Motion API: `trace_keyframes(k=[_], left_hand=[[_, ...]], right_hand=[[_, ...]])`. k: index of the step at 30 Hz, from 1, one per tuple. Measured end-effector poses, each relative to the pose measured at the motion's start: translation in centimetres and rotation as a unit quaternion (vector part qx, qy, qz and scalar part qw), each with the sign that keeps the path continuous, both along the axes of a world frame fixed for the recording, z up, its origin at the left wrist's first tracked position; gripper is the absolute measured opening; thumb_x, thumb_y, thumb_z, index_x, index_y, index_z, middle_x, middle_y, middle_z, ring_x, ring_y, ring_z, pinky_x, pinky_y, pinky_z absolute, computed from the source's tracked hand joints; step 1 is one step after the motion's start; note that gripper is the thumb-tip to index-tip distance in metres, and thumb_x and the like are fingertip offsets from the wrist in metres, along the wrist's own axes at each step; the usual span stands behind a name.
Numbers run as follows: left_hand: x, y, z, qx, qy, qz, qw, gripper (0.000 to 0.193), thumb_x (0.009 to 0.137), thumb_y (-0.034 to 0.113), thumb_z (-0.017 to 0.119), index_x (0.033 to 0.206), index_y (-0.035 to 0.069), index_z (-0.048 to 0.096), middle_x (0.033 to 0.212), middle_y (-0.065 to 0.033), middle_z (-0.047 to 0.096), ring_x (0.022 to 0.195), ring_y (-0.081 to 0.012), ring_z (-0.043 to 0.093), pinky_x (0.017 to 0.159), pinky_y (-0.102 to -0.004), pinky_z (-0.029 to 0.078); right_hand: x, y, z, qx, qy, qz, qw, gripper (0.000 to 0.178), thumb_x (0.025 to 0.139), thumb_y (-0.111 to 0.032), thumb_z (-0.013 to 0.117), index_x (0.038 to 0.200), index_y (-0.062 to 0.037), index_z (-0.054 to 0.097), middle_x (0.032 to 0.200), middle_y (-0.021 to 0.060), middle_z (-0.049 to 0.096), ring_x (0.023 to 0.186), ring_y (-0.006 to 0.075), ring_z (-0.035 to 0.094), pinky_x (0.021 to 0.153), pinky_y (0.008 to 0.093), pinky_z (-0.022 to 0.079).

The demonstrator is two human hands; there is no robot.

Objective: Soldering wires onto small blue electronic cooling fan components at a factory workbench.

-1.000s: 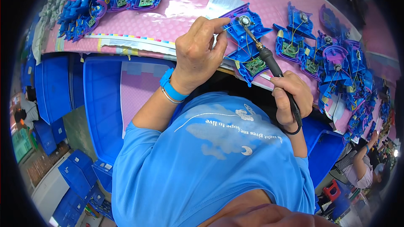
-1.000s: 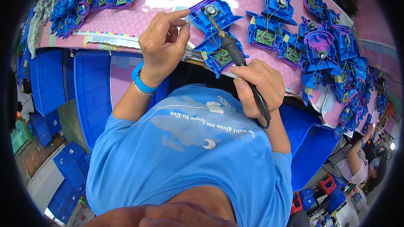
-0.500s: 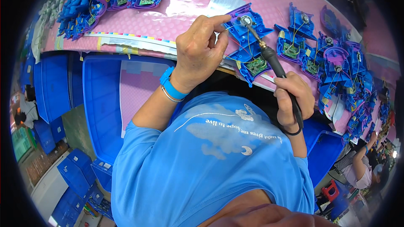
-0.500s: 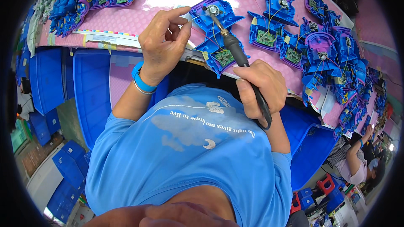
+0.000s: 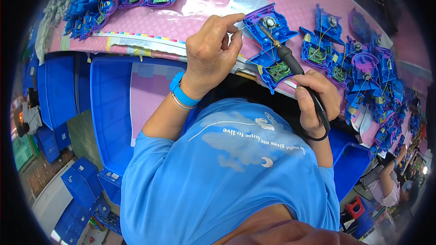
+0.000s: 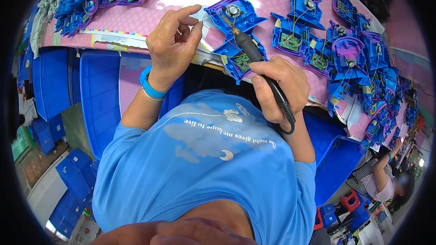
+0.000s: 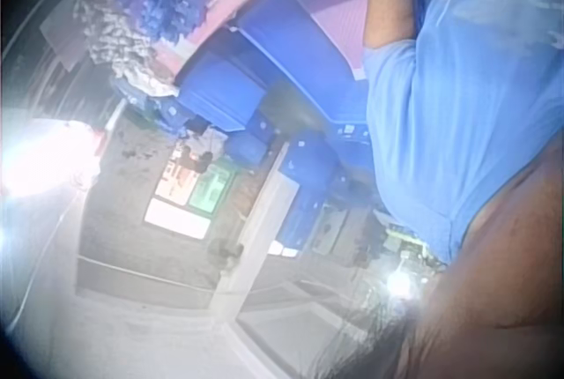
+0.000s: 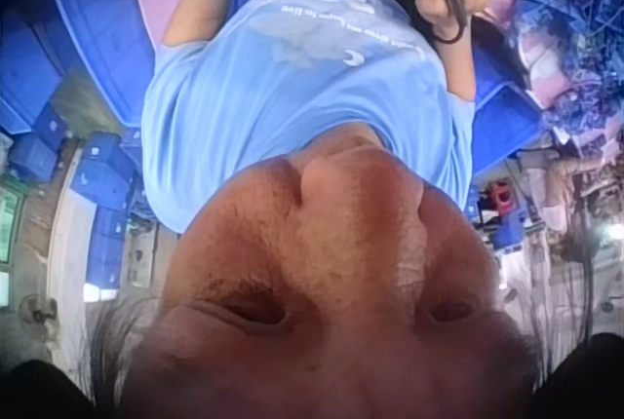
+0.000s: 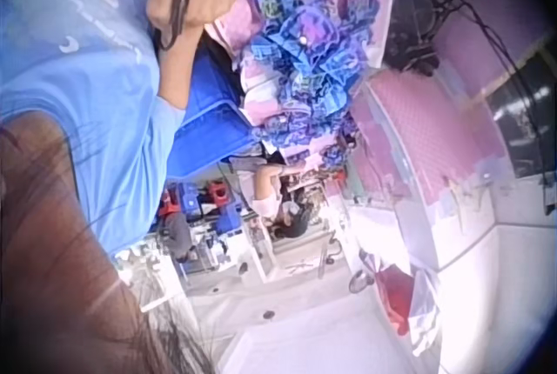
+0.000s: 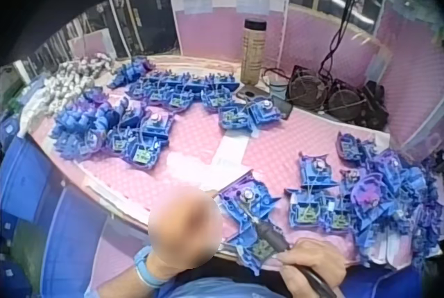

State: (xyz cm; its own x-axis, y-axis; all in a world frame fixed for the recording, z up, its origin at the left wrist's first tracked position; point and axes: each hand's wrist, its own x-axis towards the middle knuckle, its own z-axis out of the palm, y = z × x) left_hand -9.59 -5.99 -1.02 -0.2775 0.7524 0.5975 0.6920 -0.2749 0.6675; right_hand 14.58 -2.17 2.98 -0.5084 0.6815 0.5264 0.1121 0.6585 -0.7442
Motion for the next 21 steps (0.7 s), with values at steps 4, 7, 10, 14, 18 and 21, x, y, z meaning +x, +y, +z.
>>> trace_keyframes(k=[4,7,10,14,18,21], left_hand=[[-0.1,0.0,-0.1,0.005,0.003,0.001,1.0,0.037,0.08,-0.008,0.077,0.115,0.004,0.072,0.085,-0.0015,0.069,0.062,-0.0042,0.059,0.051,-0.019,0.046],[-0.1,0.2,-0.2,0.005,-0.002,0.0,1.0,0.036,0.08,-0.008,0.077,0.114,0.004,0.072,0.084,-0.001,0.068,0.062,-0.0042,0.059,0.051,-0.0192,0.046],[0.0,0.3,-0.1,-0.001,-0.003,-0.002,1.0,0.037,0.08,-0.008,0.077,0.115,0.005,0.072,0.084,-0.0013,0.068,0.062,-0.0046,0.059,0.051,-0.0195,0.046],[0.2,0.6,0.0,0.002,-0.004,-0.008,1.0,0.039,0.077,-0.009,0.073,0.114,0.006,0.07,0.081,-0.005,0.066,0.056,-0.0128,0.058,0.051,-0.0278,0.048],[0.2,1.0,0.0,-0.005,-0.013,-0.022,1.0,0.039,0.078,-0.008,0.073,0.115,0.005,0.069,0.081,-0.0056,0.066,0.057,-0.0146,0.06,0.052,-0.0291,0.05],[0.0,1.2,0.0,-0.004,-0.015,-0.037,0.999,0.038,0.078,-0.007,0.073,0.114,0.005,0.069,0.082,-0.0054,0.067,0.058,-0.0132,0.06,0.052,-0.0276,0.049]], right_hand=[[0.0,0.1,0.1,0.008,-0.017,-0.003,1.0,0.02,0.081,-0.005,0.066,0.097,0.0061,0.07,0.079,0.0141,0.067,0.07,0.0212,0.063,0.07,0.0333,0.052],[-0.1,0.1,0.2,0.006,-0.021,-0.004,1.0,0.02,0.08,-0.006,0.067,0.096,0.006,0.071,0.082,0.0158,0.068,0.073,0.0229,0.065,0.071,0.0337,0.052],[0.0,0.1,0.3,-0.004,-0.034,-0.006,0.999,0.021,0.08,-0.007,0.067,0.096,0.006,0.071,0.085,0.0171,0.07,0.076,0.0246,0.067,0.074,0.0348,0.053],[0.1,0.0,0.4,-0.005,-0.047,-0.009,0.999,0.021,0.08,-0.007,0.068,0.096,0.0057,0.071,0.089,0.0177,0.072,0.08,0.0262,0.068,0.078,0.0363,0.054],[0.0,0.1,0.4,0.0,-0.047,-0.004,0.999,0.02,0.081,-0.007,0.068,0.096,0.0054,0.071,0.088,0.0176,0.072,0.079,0.0267,0.068,0.078,0.0371,0.054],[-0.1,0.2,0.4,0.004,-0.045,0.004,0.999,0.02,0.081,-0.007,0.068,0.096,0.0055,0.071,0.086,0.0174,0.071,0.077,0.0265,0.068,0.077,0.0369,0.054]])
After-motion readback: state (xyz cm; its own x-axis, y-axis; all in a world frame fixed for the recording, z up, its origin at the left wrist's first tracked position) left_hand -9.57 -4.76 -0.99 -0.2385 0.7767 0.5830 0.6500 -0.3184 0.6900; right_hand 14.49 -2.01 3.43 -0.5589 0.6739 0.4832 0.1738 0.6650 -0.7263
